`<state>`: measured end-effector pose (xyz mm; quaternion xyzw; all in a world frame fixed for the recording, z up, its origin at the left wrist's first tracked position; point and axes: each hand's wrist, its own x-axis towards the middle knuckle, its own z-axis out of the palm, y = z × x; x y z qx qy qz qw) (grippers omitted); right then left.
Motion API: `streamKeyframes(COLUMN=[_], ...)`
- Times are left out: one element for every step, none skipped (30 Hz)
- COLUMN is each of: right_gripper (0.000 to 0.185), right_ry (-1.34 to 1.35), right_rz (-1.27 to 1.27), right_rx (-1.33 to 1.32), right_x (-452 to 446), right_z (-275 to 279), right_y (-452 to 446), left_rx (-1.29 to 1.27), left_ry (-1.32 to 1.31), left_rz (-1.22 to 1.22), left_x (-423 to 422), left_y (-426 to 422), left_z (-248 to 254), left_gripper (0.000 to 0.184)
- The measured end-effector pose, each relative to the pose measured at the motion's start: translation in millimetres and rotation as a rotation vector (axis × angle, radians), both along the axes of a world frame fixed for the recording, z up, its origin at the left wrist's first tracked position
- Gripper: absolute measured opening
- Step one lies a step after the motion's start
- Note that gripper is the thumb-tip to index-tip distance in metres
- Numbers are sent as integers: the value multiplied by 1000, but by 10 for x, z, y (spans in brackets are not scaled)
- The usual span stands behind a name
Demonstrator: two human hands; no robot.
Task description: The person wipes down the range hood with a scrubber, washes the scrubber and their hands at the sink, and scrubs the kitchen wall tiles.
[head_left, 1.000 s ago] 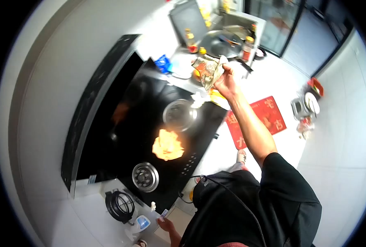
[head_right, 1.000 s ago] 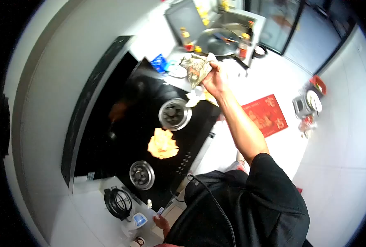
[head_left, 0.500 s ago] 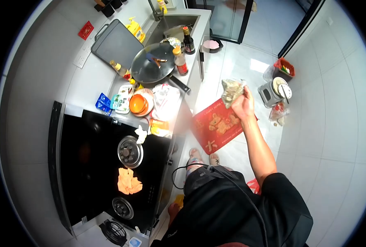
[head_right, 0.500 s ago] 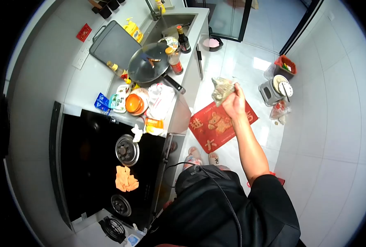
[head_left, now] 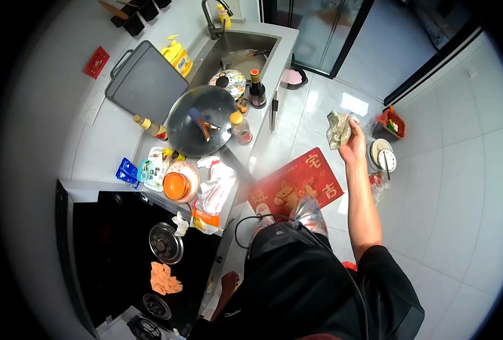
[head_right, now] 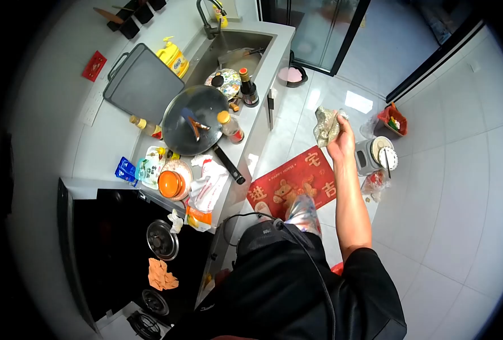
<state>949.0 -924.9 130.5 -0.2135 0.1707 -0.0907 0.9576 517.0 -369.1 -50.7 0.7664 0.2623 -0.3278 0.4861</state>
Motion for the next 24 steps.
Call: streamKeyframes(right_gripper=[30, 30, 30, 30, 30, 30, 30, 30, 30, 30, 30, 30, 30, 31, 31, 31, 31, 31, 31, 31, 31, 31, 31, 31], right_ry=[4, 15, 27, 30, 41, 56, 68, 76, 77, 85, 62, 34, 43, 62, 76, 105, 114, 108, 100, 65, 67, 54, 42, 50], right_rz=[1, 9, 19, 29, 40, 56, 80, 67, 54, 81, 141, 198, 216, 251, 292, 291, 315, 350, 385, 403, 422, 446, 468, 495], right_rx=[4, 9, 11, 11, 20, 28, 25, 34, 45, 50, 51, 54, 60, 80, 92, 67, 59, 49, 42, -1, -3, -16, -30, -9], right_x=[111, 233, 372, 528, 702, 879, 1050, 1257, 1504, 1720, 1906, 2123, 2356, 2559, 2770, 2959, 3137, 3336, 3533, 3710, 3901, 4089, 4268, 4450], right_z=[7, 15, 21, -28, -94, -142, -181, -221, -229, -226, -227, -241, -288, -355, -387, -338, -283, -237, -196, -164, -148, -137, -159, -205], right_y=[-55, -119, -201, -296, -396, -517, -612, -692, -767, -863, -944, -1010, -1079, -1139, -1208, -1207, -1206, -1193, -1167, -1127, -1071, -1009, -961, -903], left_rx=[31, 10, -13, -12, -120, -231, -48, 5, 56, 79, 116, 83, 46, 53, 85, 113, 108, 185, 266, 300, 303, 337, 371, 414], left_ry=[45, 23, 1, 4, 71, 140, 167, 188, 203, 191, 104, 143, 181, 196, 144, 90, 102, -75, -254, -330, -325, -329, -331, -393], left_rz=[-16, 112, 243, 253, 467, 687, 715, 728, 742, 757, 531, 711, 887, 904, 970, 1038, 1062, 1090, 1110, 1216, 1235, 1259, 1280, 1290], left_x=[125, 236, 327, 361, 406, 411, 407, 569, 672, 739, 817, 961, 1188, 1337, 1505, 1639, 1734, 1815, 1993, 2145, 2286, 2431, 2562, 2813], left_y=[-50, -130, -232, -229, -221, -334, -558, -795, -954, -1180, -1350, -1604, -1879, -2077, -2314, -2541, -2743, -2920, -3095, -3272, -3371, -3458, -3534, -3661], left_z=[61, 118, 147, 44, -69, -211, -317, -128, -141, -146, -150, -100, -15, 104, 170, 175, 206, 213, 286, 375, 468, 560, 646, 824], left_gripper=[18, 14, 15, 15, 18, 24, 27, 29, 30, 33, 33, 32, 32, 32, 31, 32, 32, 35, 39, 43, 43, 44, 45, 50])
